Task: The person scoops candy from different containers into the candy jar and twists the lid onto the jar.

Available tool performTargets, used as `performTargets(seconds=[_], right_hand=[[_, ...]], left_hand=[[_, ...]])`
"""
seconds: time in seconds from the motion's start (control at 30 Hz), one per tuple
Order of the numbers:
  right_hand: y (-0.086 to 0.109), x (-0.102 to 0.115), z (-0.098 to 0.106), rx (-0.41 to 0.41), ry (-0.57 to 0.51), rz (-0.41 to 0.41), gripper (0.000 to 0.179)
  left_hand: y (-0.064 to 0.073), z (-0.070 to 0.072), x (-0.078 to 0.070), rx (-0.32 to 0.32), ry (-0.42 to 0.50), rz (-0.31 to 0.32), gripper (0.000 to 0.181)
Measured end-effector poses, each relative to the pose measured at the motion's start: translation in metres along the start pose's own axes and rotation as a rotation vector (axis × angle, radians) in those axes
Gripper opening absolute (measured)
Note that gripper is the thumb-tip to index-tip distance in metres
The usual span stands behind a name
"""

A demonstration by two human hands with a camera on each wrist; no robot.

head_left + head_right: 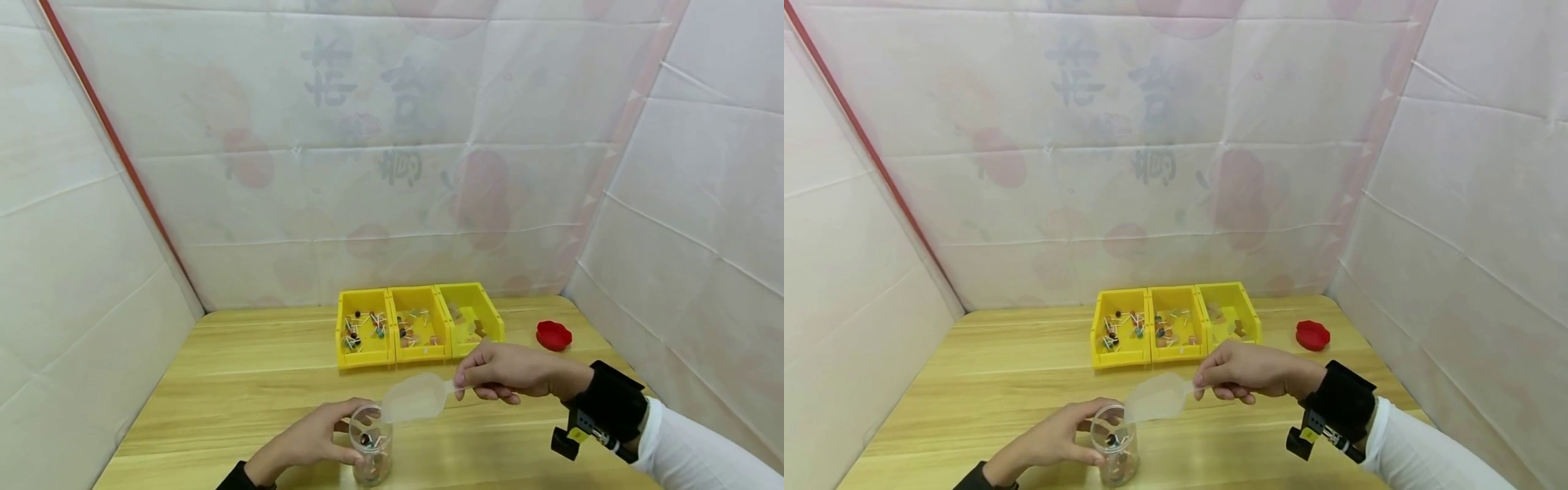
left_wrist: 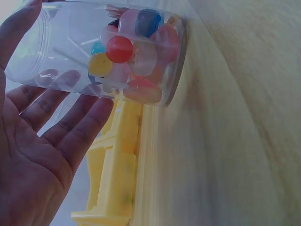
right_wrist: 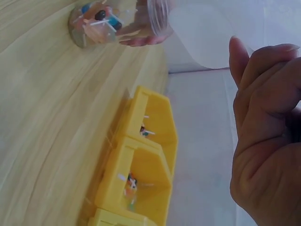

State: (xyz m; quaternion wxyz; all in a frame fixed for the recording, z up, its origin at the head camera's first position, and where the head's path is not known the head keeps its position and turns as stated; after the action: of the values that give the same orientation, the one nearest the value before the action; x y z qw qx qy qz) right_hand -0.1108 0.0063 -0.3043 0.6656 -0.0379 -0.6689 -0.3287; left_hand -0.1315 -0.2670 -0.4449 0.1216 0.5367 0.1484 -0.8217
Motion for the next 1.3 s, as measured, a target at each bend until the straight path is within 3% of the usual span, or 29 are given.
performTargets(seconds=[0.3, 0.43, 0.57, 0.8, 1.03, 1.13, 1.3], right_hand=[[0.012, -0.006, 0.025, -0.162, -0.038, -0.013, 0.036], [0.016, -0.014, 0.046, -0.300, -0.007, -0.029, 0.038], [0.014, -0.024, 0.064, -0.406, 0.031, -0.080, 0.039], [-0.001, -0.032, 0.084, -0.501, 0.129, -0.165, 0.034], [-0.026, -0.035, 0.094, -0.565, 0.246, -0.240, 0.029], [-0.039, -0.037, 0.096, -0.577, 0.284, -0.259, 0.029], [-0.057, -0.042, 0.101, -0.625, 0.351, -0.322, 0.031]], left_hand=[[0.006, 0.009, 0.001, 0.004, -0.027, -0.001, 0.063], [0.010, 0.023, -0.002, -0.109, -0.096, -0.008, 0.045], [0.013, 0.038, 0.000, -0.250, -0.168, 0.075, 0.040], [0.012, 0.064, 0.007, -0.490, -0.232, 0.222, 0.041], [0.008, 0.087, 0.019, -0.690, -0.269, 0.328, 0.052], [0.009, 0.095, 0.027, -0.741, -0.283, 0.384, 0.056], [0.003, 0.102, 0.047, -0.738, -0.283, 0.467, 0.061]])
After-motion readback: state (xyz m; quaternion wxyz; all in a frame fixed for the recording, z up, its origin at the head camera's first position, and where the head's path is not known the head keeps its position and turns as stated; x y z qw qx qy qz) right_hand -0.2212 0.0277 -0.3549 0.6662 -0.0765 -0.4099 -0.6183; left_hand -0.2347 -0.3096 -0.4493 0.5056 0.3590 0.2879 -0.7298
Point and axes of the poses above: each hand's wrist, its own y-axis away from the middle knuckle, its own z-axis out of the back of the hand, x = y × z, the point moved 5 cm from there along -y, towards the middle knuckle, and after that the axes turned 9 degrees about x, right-handed, at the moved point
